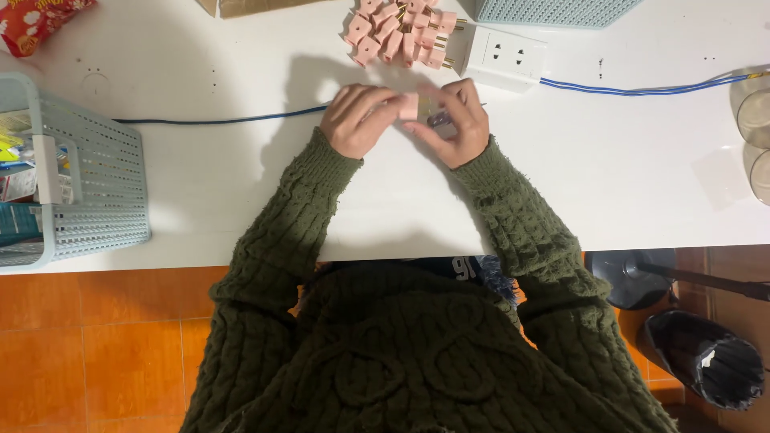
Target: Assembling small electrical plug components using a manual screwdriver
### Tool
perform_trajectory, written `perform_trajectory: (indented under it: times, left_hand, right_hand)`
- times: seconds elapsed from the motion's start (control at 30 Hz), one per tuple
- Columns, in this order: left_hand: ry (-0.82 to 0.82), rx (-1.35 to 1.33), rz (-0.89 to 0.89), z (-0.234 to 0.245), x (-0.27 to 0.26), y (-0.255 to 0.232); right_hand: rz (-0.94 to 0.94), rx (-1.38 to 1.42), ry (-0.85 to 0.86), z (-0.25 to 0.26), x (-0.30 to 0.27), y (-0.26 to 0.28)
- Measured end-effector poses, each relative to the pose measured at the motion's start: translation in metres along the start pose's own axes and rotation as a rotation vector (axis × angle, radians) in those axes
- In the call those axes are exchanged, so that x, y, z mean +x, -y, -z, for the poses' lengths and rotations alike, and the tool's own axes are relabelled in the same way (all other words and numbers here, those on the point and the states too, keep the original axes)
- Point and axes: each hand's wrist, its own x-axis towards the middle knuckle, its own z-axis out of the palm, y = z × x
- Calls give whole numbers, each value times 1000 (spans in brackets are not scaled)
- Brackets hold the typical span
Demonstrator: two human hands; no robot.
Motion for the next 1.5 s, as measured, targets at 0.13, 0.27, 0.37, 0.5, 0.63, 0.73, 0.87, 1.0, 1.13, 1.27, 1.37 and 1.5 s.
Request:
perform_trajectory:
  times: [0.13,0.27,0.37,0.5,0.63,0.73,0.87,1.0,1.13,1.27,1.37,1.5]
  left_hand:
    - [101,-73,302,20,-5,5]
    - [4,-106,643,30,12,-12]
    - [24,-79,709,26,7,-8]
    - [15,3,409,29,12,-2]
    - [-1,-19,198,34,18,3]
    - [-19,9,171,34,12,4]
    - [-34,-70,138,37,15,2]
    - [32,-13,228,29,6,-1]
    - [-60,-454,781,22,22,-28]
    - [-53,-779,1054,11,24,-42]
    - [-2,-820,1127,15,28,-46]
    - [36,-872,1157,14,26,-49]
  right_hand:
    - [-82,-166,68,-21,-15,-30]
    - [-62,-211,298,-36,-9,-13]
    - [-50,-327,402,-45,-3,-11]
    - [-57,-264,422,-50,1,-12]
    - [-1,-309,418,-45,-1,-16]
    - [84,-118,178,-49,-10,-30]
    - [-20,131,52,-18,9,15]
    - [-34,202,-40,-14,9,22]
    - [-22,252,-169,-21,7,17]
    - [-14,252,-190,-17,12,19]
    - [-2,245,-196,-17,12,16]
    - [-10,237,-198,-18,11,15]
